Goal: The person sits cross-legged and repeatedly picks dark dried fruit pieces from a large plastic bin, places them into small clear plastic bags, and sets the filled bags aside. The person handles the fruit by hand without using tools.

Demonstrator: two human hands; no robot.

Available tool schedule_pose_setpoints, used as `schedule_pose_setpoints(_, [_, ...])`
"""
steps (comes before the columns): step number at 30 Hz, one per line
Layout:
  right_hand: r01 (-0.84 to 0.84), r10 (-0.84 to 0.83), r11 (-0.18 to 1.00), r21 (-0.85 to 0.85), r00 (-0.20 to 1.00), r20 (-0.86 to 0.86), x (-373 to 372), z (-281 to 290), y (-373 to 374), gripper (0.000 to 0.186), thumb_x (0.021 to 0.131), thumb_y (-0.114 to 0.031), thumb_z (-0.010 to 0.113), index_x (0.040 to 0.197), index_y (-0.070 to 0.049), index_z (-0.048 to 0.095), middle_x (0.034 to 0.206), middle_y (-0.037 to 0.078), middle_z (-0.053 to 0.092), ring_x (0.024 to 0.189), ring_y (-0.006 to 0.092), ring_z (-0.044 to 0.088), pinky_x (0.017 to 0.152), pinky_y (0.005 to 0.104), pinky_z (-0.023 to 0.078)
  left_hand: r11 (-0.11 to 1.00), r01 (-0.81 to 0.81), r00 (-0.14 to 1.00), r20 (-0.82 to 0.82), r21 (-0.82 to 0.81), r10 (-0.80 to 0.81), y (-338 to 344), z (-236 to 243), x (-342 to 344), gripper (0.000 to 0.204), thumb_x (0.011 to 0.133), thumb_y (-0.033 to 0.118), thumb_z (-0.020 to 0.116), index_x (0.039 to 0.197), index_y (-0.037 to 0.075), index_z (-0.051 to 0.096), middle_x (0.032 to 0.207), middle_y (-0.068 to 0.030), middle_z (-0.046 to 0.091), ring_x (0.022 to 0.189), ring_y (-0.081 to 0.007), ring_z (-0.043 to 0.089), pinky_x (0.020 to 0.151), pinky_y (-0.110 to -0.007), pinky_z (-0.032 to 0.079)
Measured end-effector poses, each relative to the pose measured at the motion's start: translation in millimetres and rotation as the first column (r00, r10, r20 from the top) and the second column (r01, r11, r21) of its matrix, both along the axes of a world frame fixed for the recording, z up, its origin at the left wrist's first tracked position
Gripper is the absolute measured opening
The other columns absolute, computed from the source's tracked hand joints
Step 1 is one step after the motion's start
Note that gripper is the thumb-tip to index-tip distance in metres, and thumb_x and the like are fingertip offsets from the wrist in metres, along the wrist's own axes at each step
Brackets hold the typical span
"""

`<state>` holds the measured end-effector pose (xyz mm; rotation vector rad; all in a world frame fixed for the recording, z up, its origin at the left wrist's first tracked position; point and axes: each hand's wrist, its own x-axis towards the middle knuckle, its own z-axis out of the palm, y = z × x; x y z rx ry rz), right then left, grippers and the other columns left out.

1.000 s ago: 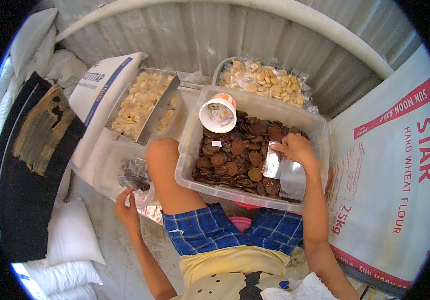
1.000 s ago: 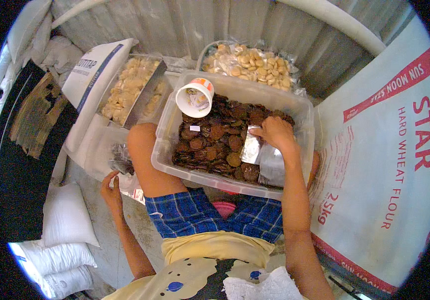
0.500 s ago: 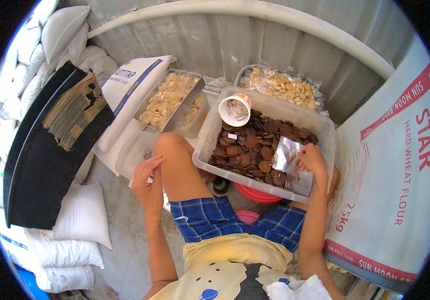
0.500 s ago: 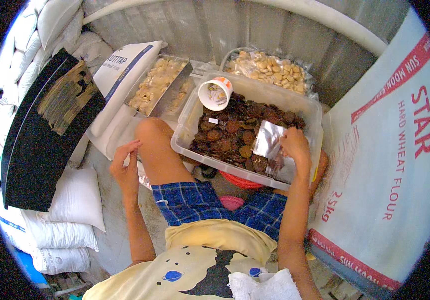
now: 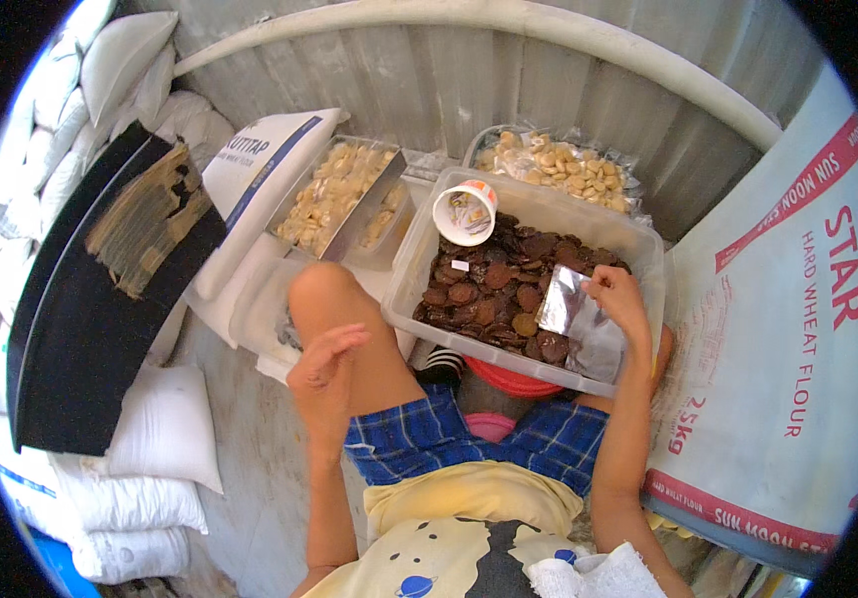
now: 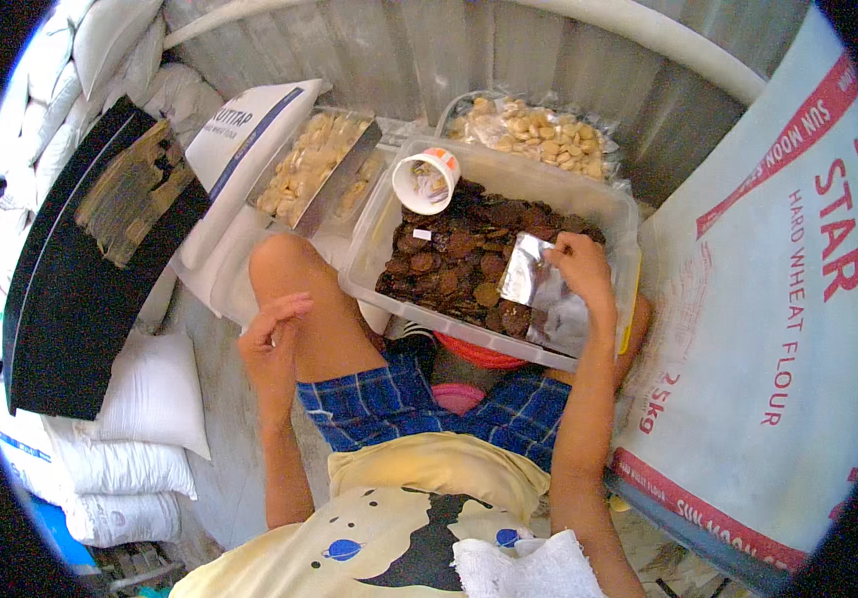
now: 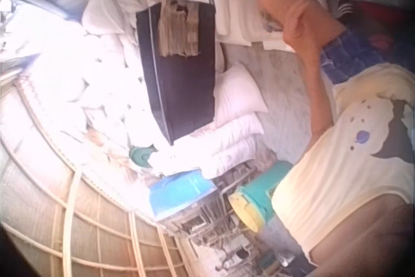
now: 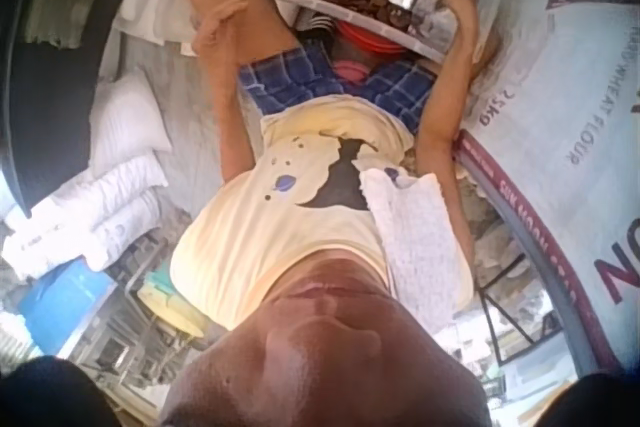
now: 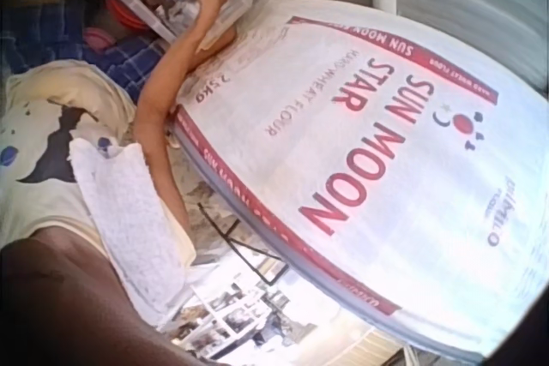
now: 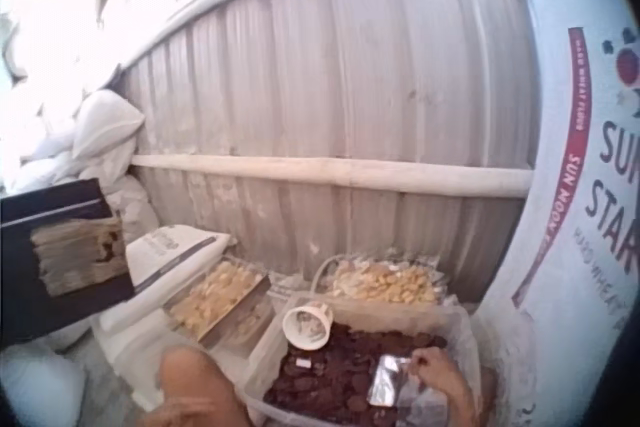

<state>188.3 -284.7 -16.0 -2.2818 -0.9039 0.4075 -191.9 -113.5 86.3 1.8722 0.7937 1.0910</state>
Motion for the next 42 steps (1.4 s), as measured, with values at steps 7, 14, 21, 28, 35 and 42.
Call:
schedule_pose_setpoints(7, [-0.02,-0.004,0.914,-0.406,0.998,-0.057,-20,21,5,0.031,0.079,-0.036,0.075,0.07,-0.007,0.069,0.069,0.014,0.068,0.067,0.0316,0.067,0.063,0.042,0.051,0.976,0.212,0.977,0.013,-0.047,-0.212,-14,3,37,0.015,0.089,-0.005,0.062,0.097,-0.001,0.074,0.103,-0.0112,0.072,0.097,-0.0185,0.066,0.087,-0.027,0.05])
schedule_pose_setpoints(14, [-0.043,0.05,0.987,-0.154,0.998,0.046,-11,-4,1,0.024,0.078,-0.028,0.071,0.076,-0.004,0.071,0.077,0.019,0.07,0.077,0.0364,0.069,0.072,0.0456,0.054,0.939,0.335,0.942,0.038,-0.076,-0.333,-20,7,65,0.014,0.089,-0.002,0.064,0.099,0.001,0.074,0.1,-0.0098,0.072,0.091,-0.0157,0.066,0.08,-0.027,0.051])
schedule_pose_setpoints(21, [-0.016,0.003,0.949,-0.314,0.999,-0.042,-22,14,7,0.027,0.084,-0.027,0.07,0.072,-0.003,0.068,0.065,0.013,0.066,0.06,0.0251,0.065,0.057,0.0381,0.051,0.761,0.647,0.75,-0.138,-0.049,-0.647,0,15,118,0.019,0.091,0.003,0.063,0.108,0.004,0.071,0.1,-0.0121,0.071,0.084,-0.022,0.066,0.075,-0.03,0.053])
schedule_pose_setpoints(28, [-0.093,0.044,0.985,-0.146,0.951,-0.306,-20,6,7,0.028,0.088,-0.021,0.067,0.069,0.0,0.063,0.059,0.007,0.063,0.05,0.0153,0.061,0.049,0.0311,0.05,0.497,0.854,0.452,-0.253,-0.156,-0.856,34,16,213,0.02,0.09,0.008,0.064,0.108,0.003,0.07,0.095,-0.0102,0.073,0.082,-0.0184,0.069,0.076,-0.031,0.054])
schedule_pose_setpoints(35, [-0.099,0.231,0.958,0.27,0.825,-0.515,-26,64,0,0.029,0.094,-0.025,0.066,0.075,-0.003,0.061,0.07,0.001,0.061,0.06,0.009,0.055,0.053,0.0246,0.043,0.364,0.92,0.386,-0.476,0.143,-0.79,49,23,242,0.053,0.083,0.01,0.068,0.133,0.007,0.054,0.132,-0.0173,0.057,0.127,-0.0322,0.051,0.109,-0.043,0.038])
schedule_pose_setpoints(42, [-0.47,0.678,0.657,0.589,0.71,-0.189,-17,125,30,0.019,0.09,-0.018,0.07,0.086,0.0,0.071,0.097,0.011,0.072,0.077,0.0132,0.062,0.062,0.0276,0.05,-0.158,0.873,-0.12,0.111,-0.461,-0.986,88,19,283,0.048,0.091,0.028,0.071,0.129,0.004,0.055,0.127,-0.0067,0.06,0.116,-0.0159,0.056,0.103,-0.032,0.042])
